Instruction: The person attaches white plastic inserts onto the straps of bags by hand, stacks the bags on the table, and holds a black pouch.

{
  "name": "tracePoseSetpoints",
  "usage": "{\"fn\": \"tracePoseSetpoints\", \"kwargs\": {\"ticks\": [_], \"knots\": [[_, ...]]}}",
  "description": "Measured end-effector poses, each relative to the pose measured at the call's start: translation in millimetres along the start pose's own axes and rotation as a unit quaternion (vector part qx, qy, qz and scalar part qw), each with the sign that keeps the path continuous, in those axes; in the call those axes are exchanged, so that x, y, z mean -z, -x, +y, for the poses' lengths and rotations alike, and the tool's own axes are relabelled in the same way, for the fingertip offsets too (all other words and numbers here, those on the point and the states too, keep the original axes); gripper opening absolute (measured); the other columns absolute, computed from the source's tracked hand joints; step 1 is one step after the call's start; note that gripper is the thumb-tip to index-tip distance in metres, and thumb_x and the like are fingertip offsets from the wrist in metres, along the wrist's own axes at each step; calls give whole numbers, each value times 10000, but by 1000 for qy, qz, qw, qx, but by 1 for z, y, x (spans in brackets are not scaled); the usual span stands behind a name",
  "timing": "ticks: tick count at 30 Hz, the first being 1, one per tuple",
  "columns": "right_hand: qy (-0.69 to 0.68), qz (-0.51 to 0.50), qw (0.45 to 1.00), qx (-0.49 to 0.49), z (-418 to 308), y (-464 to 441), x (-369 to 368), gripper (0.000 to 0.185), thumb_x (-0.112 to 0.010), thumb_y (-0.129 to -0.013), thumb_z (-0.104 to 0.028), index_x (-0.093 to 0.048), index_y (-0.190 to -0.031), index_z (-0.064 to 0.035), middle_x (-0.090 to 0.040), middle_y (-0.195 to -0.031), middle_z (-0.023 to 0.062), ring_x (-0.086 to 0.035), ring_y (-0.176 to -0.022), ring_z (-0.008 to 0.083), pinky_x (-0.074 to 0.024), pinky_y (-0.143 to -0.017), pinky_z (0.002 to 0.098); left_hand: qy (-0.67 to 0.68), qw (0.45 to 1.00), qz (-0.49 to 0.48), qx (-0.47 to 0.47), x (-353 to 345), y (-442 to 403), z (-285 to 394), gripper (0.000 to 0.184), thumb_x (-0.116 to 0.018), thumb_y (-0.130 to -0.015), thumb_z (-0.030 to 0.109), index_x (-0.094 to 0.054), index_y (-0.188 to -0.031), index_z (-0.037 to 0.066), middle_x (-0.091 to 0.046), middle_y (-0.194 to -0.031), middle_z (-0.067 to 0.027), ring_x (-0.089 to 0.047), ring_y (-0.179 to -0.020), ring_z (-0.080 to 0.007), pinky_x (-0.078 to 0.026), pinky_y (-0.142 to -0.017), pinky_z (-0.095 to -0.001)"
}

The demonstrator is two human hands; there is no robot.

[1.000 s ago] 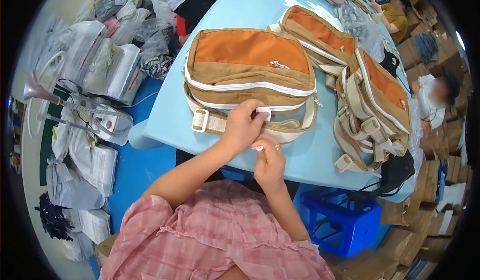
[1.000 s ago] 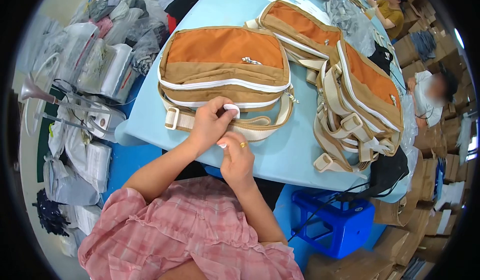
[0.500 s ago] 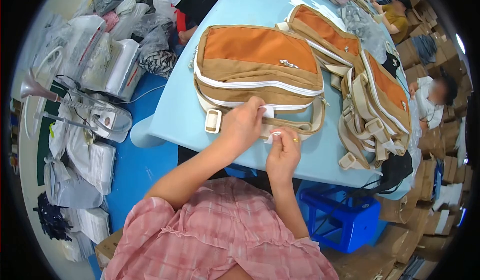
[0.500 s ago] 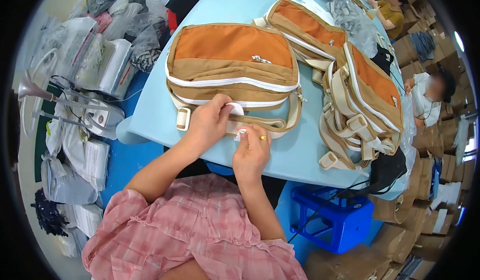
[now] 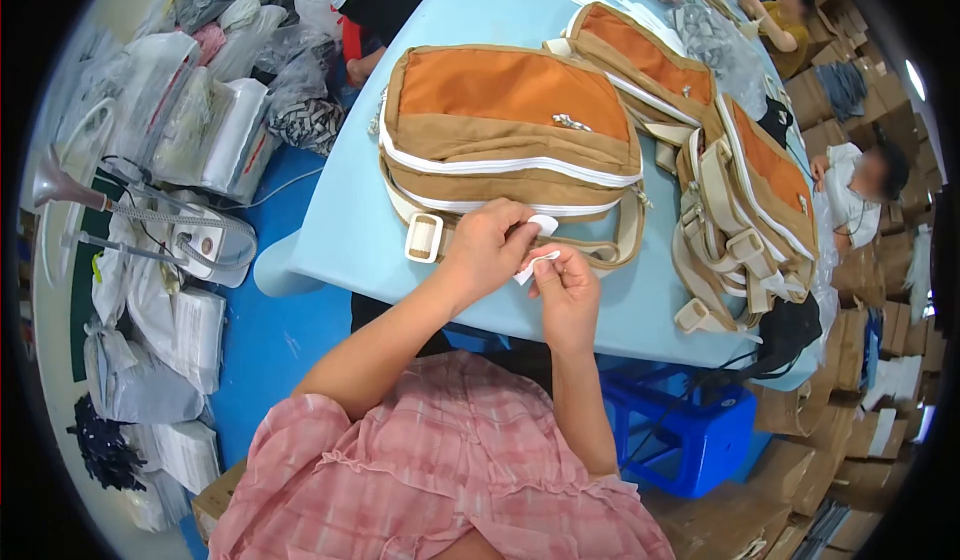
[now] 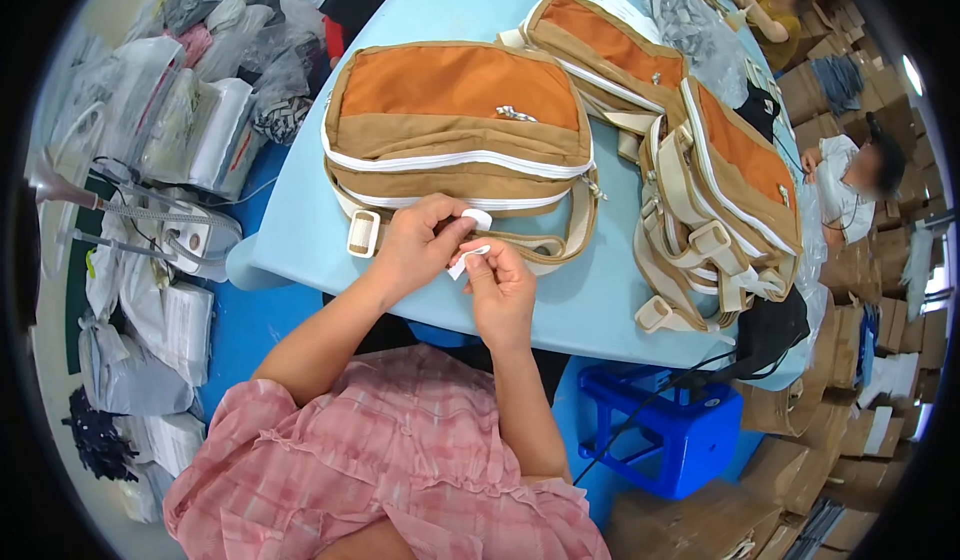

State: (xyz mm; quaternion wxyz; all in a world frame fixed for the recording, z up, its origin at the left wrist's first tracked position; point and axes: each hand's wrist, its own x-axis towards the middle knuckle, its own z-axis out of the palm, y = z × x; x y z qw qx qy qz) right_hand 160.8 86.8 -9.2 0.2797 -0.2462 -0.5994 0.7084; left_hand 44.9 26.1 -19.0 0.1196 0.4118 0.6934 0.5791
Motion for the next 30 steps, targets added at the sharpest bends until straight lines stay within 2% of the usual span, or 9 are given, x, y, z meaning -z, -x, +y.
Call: {"fn": "tracePoseSetpoints", "kwargs": {"ticks": [3, 4, 8, 9, 11, 15, 18, 20, 30], "knots": [[218, 117, 966, 75, 0, 8, -5, 78, -534, -868, -31, -606, -891, -12, -621, -818, 67, -562, -713, 159, -445, -646, 254, 8, 1000, 27, 0, -1, 1, 2, 95, -615, -810, 73, -617, -862, -6, -590, -755, -87, -555, -619, -145, -441, -555, -267], [339, 134, 897, 250, 5, 9, -2, 103, -529, -887, -78, -598, -945, -29, -623, -871, 31, -550, -724, 75, -440, -567, 211, 12, 998, 58, -13, -2, 3, 2, 98, -611, -815, 76, -616, -866, -7, -590, -750, -85, -548, -615, -135, -438, -553, -266], [262, 184, 940, 119, 5, 33, -7, 130, -516, -889, -55, -600, -955, 19, -635, -879, 77, -582, -745, 107, -486, -620, 231, 2, 997, 76, 8, -4, 3, 9, 96, -597, -792, 69, -597, -819, -23, -588, -762, -174, -584, -704, -341, -467, -614, -370], [268, 160, 940, 136, 5, 37, -9, 137, -505, -894, -51, -598, -965, 21, -637, -886, 81, -583, -753, 109, -493, -637, 236, 5, 997, 77, 10, -5, 3, 8, 96, -597, -792, 69, -597, -819, -23, -588, -762, -174, -584, -704, -341, -467, -614, -370], [309, 129, 927, 168, 12, 44, -8, 110, -500, -872, -1, -580, -946, 16, -636, -908, 108, -613, -808, 181, -509, -709, 292, -17, 996, 85, -16, -5, 4, 5, 116, -602, -824, 103, -609, -851, -9, -582, -725, -104, -538, -595, -168, -436, -551, -275], [413, 5, 857, 307, 12, 46, -4, 122, -533, -733, 101, -524, -812, 8, -618, -917, 165, -598, -953, 371, -495, -802, 390, -8, 996, 85, -19, -5, 2, 3, 120, -600, -824, 106, -605, -851, -11, -582, -726, -109, -545, -598, -185, -438, -551, -285], [427, -37, 848, 311, 9, 46, 0, 141, -526, -716, 105, -536, -821, 11, -619, -909, 156, -590, -982, 362, -492, -794, 392, -20, 996, 81, -8, -6, 2, 6, 124, -599, -822, 108, -603, -849, -13, -585, -732, -117, -560, -609, -205, -445, -558, -297], [424, -52, 846, 318, 14, 44, 3, 148, -530, -708, 100, -541, -822, 6, -620, -904, 149, -588, -996, 346, -485, -796, 392, -15, 997, 78, 0, -6, 1, 8, 105, -590, -801, 97, -585, -812, -7, -581, -760, -165, -573, -688, -353, -458, -605, -397], [423, -90, 838, 334, 17, 36, 5, 157, -549, -706, 65, -556, -832, -28, -623, -893, 114, -607, -918, 252, -438, -834, 380, -10, 996, 89, 1, -9, 2, 6, 96, -584, -800, 97, -588, -821, 3, -579, -757, -156, -571, -706, -348, -458, -621, -400]]}}
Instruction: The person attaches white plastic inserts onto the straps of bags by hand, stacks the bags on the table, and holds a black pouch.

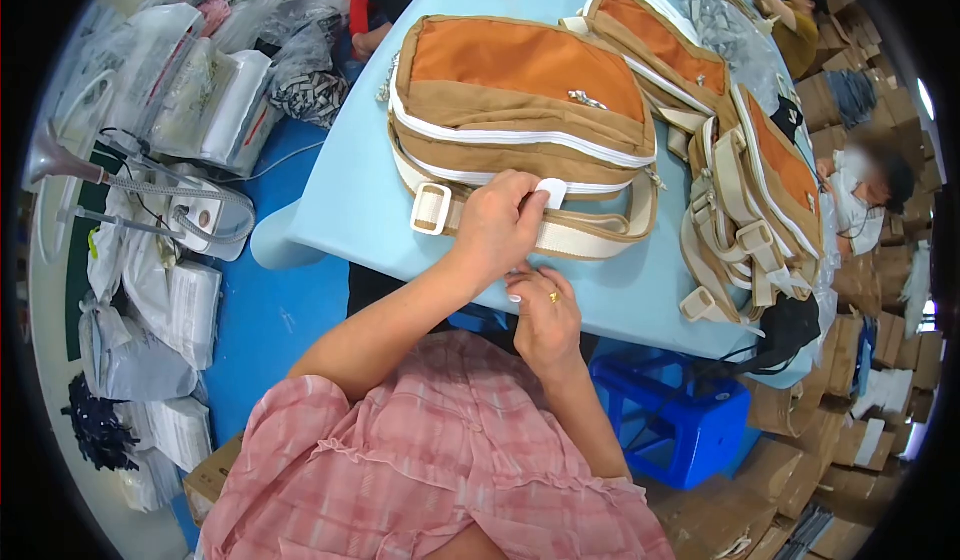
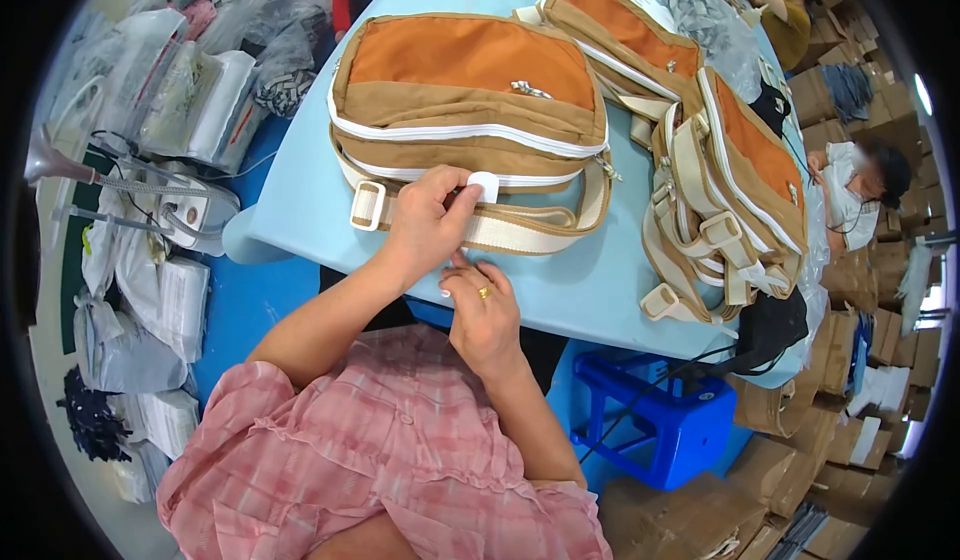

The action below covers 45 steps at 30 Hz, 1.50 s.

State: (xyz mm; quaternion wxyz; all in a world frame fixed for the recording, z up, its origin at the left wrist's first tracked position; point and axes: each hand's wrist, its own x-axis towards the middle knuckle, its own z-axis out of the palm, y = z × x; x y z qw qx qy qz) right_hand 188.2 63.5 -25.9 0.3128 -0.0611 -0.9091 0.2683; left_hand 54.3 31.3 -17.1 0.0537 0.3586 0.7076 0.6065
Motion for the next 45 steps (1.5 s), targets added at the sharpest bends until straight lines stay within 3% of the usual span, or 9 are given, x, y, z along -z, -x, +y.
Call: {"fn": "tracePoseSetpoints", "kwargs": {"ticks": [5, 7, 9, 13, 18, 20, 24, 37, 45], "knots": [[9, 6, 1000, -27, -10, -2, -1, 164, -568, -697, 44, -556, -837, -39, -616, -848, 104, -601, -848, 253, -438, -842, 387, 6, 1000, -22, 19, 2, 0, 2, 105, -599, -789, 101, -599, -829, 3, -574, -743, -146, -572, -679, -331, -455, -598, -381], [30, 27, 999, -1, -12, -6, -1, 170, -592, -672, 44, -557, -817, -40, -605, -774, 102, -606, -778, 258, -460, -795, 381, 11, 1000, -24, 4, 4, 1, 0, 107, -616, -780, 102, -606, -828, 7, -569, -728, -131, -573, -630, -285, -451, -563, -347], [23, 64, 998, -3, -4, -7, -6, 173, -598, -667, 52, -564, -810, -39, -606, -767, 98, -605, -749, 257, -469, -746, 369, 34, 998, -45, 25, 5, 2, -3, 88, -619, -803, 74, -616, -854, 3, -573, -737, -55, -539, -606, -104, -440, -551, -232], [60, 170, 984, -7, 0, -21, -5, 177, -608, -669, 70, -593, -810, -36, -607, -746, 87, -601, -679, 252, -468, -605, 352, 58, 994, -84, 32, 10, 3, -1, 80, -619, -807, 53, -607, -870, 7, -568, -750, -23, -529, -637, -64, -437, -563, -213], [-12, 180, 969, -169, 15, -34, -6, 94, -643, -772, -61, -628, -863, -42, -621, -718, 116, -598, -651, 259, -460, -567, 344, 92, 993, -70, 23, 9, 1, -4, 102, -639, -789, 85, -621, -849, 4, -588, -736, -73, -565, -601, -118, -449, -540, -239], [-172, 190, 931, -260, 22, -34, -10, 116, -665, -766, -89, -637, -856, -22, -636, -725, 126, -610, -628, 225, -467, -568, 313, 145, 986, -74, 35, 10, 1, -6, 96, -631, -798, 75, -626, -858, 0, -589, -747, -60, -568, -621, -109, -451, -551, -235], [-212, 131, 917, -312, 19, -40, -1, 119, -638, -801, -95, -641, -871, 1, -634, -685, 79, -575, -593, 123, -451, -557, 255, 194, 975, -78, 80, 8, 1, -7, 94, -613, -820, 75, -622, -864, -8, -585, -765, -63, -559, -644, -113, -455, -578, -235], [-281, 125, 875, -374, 14, -53, 2, 110, -596, -818, -96, -610, -767, 1, -587, -591, 13, -511, -524, 57, -404, -489, 222, 65, 989, -130, 13, 21, -4, 3, 93, -566, -832, 5, -621, -906, -6, -619, -832, -66, -582, -760, -124, -472, -682, -253], [-285, 116, 874, -377, 22, -51, -1, 118, -594, -807, -96, -607, -758, 10, -573, -571, 28, -510, -517, 61, -395, -475, 228, 20, 990, -116, -80, 19, -8, 0, 104, -605, -785, 12, -636, -881, 40, -637, -811, -98, -610, -721, -245, -488, -637, -316]]}}
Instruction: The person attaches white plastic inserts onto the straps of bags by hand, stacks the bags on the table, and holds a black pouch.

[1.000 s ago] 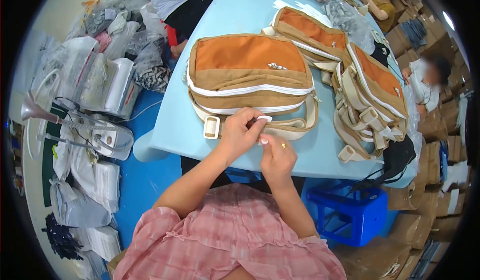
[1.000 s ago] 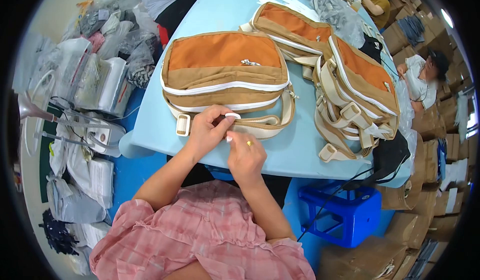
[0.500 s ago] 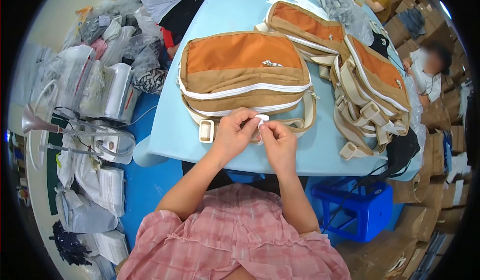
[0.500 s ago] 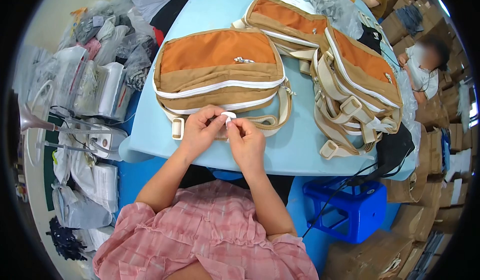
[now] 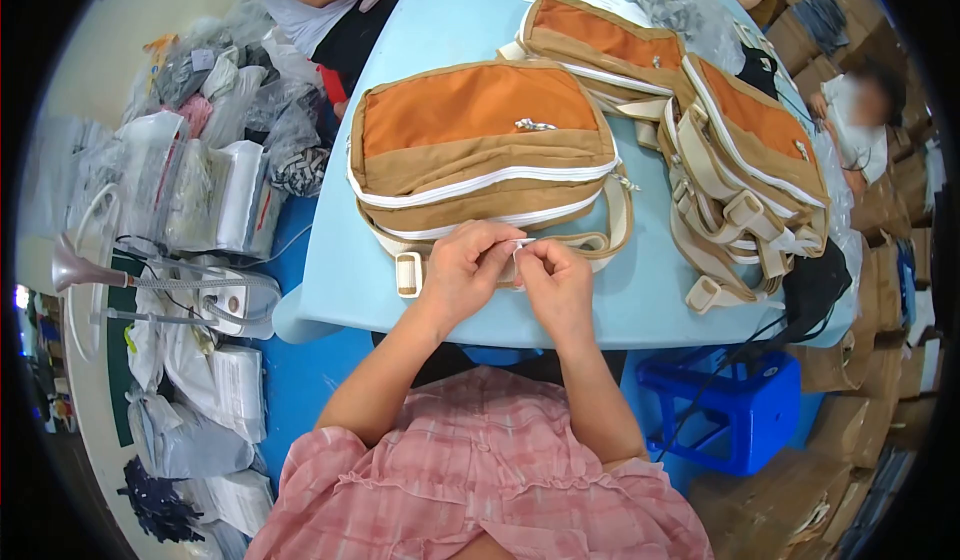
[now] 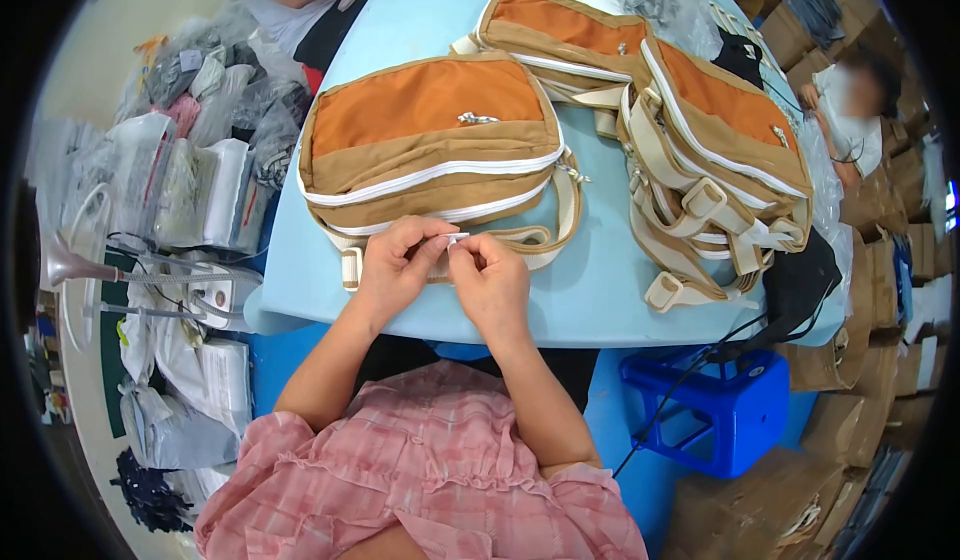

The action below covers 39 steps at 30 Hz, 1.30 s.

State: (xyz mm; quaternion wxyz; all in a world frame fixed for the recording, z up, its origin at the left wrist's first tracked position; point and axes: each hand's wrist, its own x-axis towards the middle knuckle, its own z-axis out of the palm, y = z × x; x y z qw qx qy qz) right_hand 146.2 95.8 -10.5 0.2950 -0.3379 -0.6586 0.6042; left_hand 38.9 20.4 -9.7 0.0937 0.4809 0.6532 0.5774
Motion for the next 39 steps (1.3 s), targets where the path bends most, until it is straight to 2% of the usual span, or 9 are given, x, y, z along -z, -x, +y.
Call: {"fn": "tracePoseSetpoints", "kwargs": {"ticks": [4, 9, 19, 22, 25, 28, 34, 36, 39], "knots": [[-10, 36, 999, 6, 4, 2, -4, 114, -597, -801, -97, -609, -769, 11, -571, -567, 31, -518, -517, 69, -398, -474, 240, -41, 998, -4, -45, 2, 0, 5, 108, -604, -792, -2, -631, -894, 20, -629, -812, -94, -604, -721, -205, -477, -652, -279], [50, 54, 996, 57, 4, 2, -6, 114, -588, -794, -98, -609, -778, 13, -580, -574, 63, -530, -504, 106, -414, -483, 258, -69, 997, 2, -46, 3, -1, 7, 102, -614, -751, -3, -601, -845, 36, -612, -761, -105, -588, -693, -278, -479, -623, -337], [31, 29, 999, 31, 7, -2, -5, 97, -568, -784, -78, -605, -786, 12, -598, -612, 92, -570, -537, 150, -441, -510, 286, -53, 998, -22, -35, 6, -1, 4, 117, -613, -734, -22, -587, -836, 30, -588, -745, -118, -578, -712, -286, -470, -621, -336], [60, 53, 995, 65, 9, 0, -9, 71, -576, -786, -60, -607, -801, 3, -609, -631, 99, -585, -556, 177, -453, -526, 297, -58, 995, -68, -45, 14, -1, 6, 88, -589, -797, -6, -598, -881, 17, -616, -805, -100, -597, -739, -209, -471, -653, -287], [31, 55, 995, 75, 8, 2, -8, 41, -586, -790, -45, -600, -801, -7, -615, -648, 105, -595, -570, 204, -459, -539, 312, 50, 992, -96, 69, 20, -6, 8, 98, -561, -847, 24, -602, -921, -27, -623, -831, -77, -576, -756, -122, -462, -678, -241], [89, 52, 990, 92, 12, 3, -9, 45, -592, -826, -37, -597, -813, 5, -616, -676, 36, -551, -600, 61, -435, -535, 206, 73, 967, -151, 191, 20, -19, 19, 112, -580, -843, 38, -612, -925, -31, -627, -839, -57, -571, -751, -95, -463, -676, -227], [53, 53, 988, 136, 19, 4, -6, 45, -586, -844, -36, -575, -878, -9, -617, -767, 44, -578, -674, 90, -466, -572, 225, 80, 944, -246, 207, 31, -43, 13, 123, -628, -763, 82, -644, -794, -36, -643, -714, -66, -585, -662, -120, -470, -609, -265], [2, 96, 986, 139, 13, 4, -5, 90, -607, -778, 12, -577, -858, -17, -599, -816, 105, -598, -682, 233, -480, -602, 338, -4, 955, -231, 186, 30, -45, 14, 125, -627, -731, 95, -648, -770, -22, -637, -695, -94, -593, -642, -155, -471, -611, -282], [174, 56, 932, 313, 1, -5, 11, 126, -606, -754, 29, -575, -868, -15, -595, -880, 109, -590, -724, 271, -490, -626, 347, -42, 960, -237, 141, 28, -46, 21, 127, -618, -702, 99, -649, -745, -17, -629, -678, -117, -593, -619, -191, -471, -604, -301]]}}
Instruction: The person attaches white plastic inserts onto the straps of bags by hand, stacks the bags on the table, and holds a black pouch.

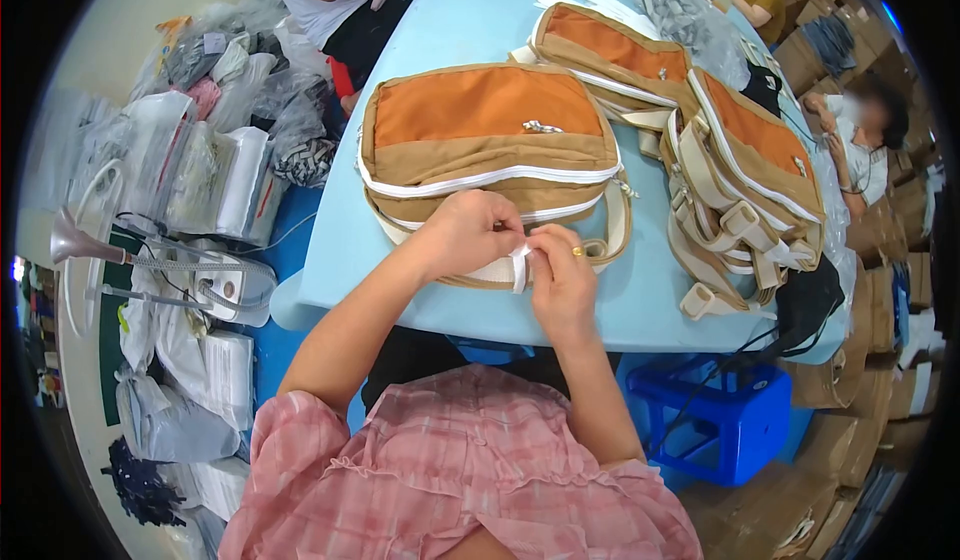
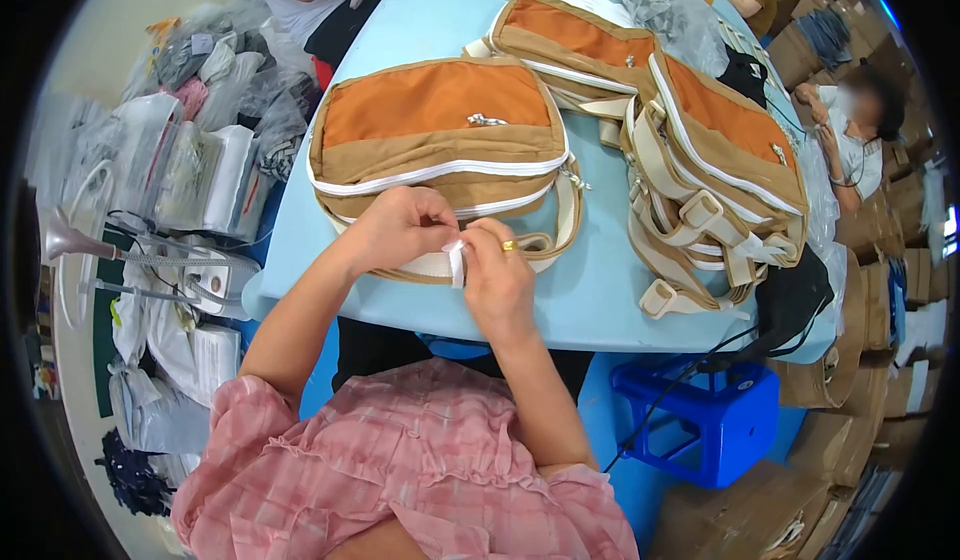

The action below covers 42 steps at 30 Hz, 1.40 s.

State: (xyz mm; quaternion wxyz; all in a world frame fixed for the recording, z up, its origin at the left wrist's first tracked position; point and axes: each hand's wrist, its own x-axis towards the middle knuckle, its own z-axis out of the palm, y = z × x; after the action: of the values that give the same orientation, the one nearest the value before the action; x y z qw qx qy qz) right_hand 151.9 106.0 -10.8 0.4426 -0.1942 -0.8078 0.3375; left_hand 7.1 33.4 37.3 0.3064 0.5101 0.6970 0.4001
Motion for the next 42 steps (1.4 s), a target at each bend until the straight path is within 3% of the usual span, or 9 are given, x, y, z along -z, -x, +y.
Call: {"fn": "tracePoseSetpoints", "kwargs": {"ticks": [9, 15, 17, 18, 23, 28, 34, 36, 42], "knots": [[83, -162, 961, 210, 7, -4, 24, 185, -584, -659, 20, -583, -833, -46, -611, -831, 68, -593, -731, 240, -489, -608, 336, -33, 993, 111, -32, -19, -6, -24, 29, -557, -777, 10, -554, -790, -15, -545, -726, -73, -536, -637, -157, -442, -568, -281], [-18, -200, 966, 161, 4, -10, 33, 121, -602, -736, -14, -592, -856, -21, -621, -835, 75, -593, -738, 248, -487, -614, 325, 1, 974, 212, -82, -41, 5, -15, 29, -534, -843, 17, -521, -837, -8, -527, -741, -71, -526, -608, -156, -442, -551, -280], [-95, -236, 959, -125, -1, -10, 35, 96, -605, -777, -6, -595, -871, 9, -620, -816, 83, -612, -721, 186, -480, -654, 264, 8, 969, 223, -104, -40, 7, -14, 28, -527, -857, 20, -516, -848, -4, -535, -745, -64, -527, -607, -142, -445, -549, -271], [-137, -180, 964, -140, -2, -9, 27, 97, -602, -782, -49, -586, -864, -2, -609, -778, 111, -593, -670, 248, -466, -596, 344, 64, 975, 199, -70, -40, 8, -14, 33, -531, -864, 31, -520, -862, 1, -541, -754, -53, -534, -619, -125, -451, -553, -259], [-43, -218, 968, -119, 0, -14, 18, 99, -633, -759, -74, -604, -837, -20, -595, -725, 112, -586, -636, 238, -462, -588, 342, 266, 954, 134, 46, -35, 17, -9, 66, -571, -855, 50, -538, -898, 13, -551, -774, -20, -553, -680, -91, -475, -599, -234], [-78, -207, 962, -158, 4, -11, 17, 93, -640, -753, -80, -613, -813, -14, -592, -721, 110, -584, -634, 230, -462, -588, 328, -44, 970, 210, -115, -48, 36, -24, 71, -636, -769, 1, -578, -808, -6, -550, -866, -76, -561, -678, -147, -460, -612, -241], [-119, -214, 943, -225, 6, -14, 19, 99, -610, -771, -46, -622, -854, 6, -598, -734, 115, -580, -636, 217, -456, -587, 307, -25, 973, 209, -90, -51, 38, -20, 120, -680, -734, 39, -581, -787, -1, -549, -859, -88, -551, -653, -177, -448, -572, -268], [-89, -213, 961, -153, 6, -12, 19, 86, -571, -796, 27, -615, -868, 44, -604, -763, 58, -557, -653, 92, -449, -592, 219, -42, 973, 208, -91, -50, 36, -18, 143, -697, -720, 56, -580, -780, 1, -551, -861, -90, -557, -659, -188, -452, -575, -278], [-93, -177, 978, -52, 7, -2, 22, 112, -545, -800, 49, -609, -892, 47, -604, -804, 95, -581, -680, 144, -460, -616, 246, -62, 967, 234, -81, -54, 33, -15, 193, -737, -666, 87, -578, -736, 3, -558, -846, -106, -572, -711, -247, -469, -595, -319]]}}
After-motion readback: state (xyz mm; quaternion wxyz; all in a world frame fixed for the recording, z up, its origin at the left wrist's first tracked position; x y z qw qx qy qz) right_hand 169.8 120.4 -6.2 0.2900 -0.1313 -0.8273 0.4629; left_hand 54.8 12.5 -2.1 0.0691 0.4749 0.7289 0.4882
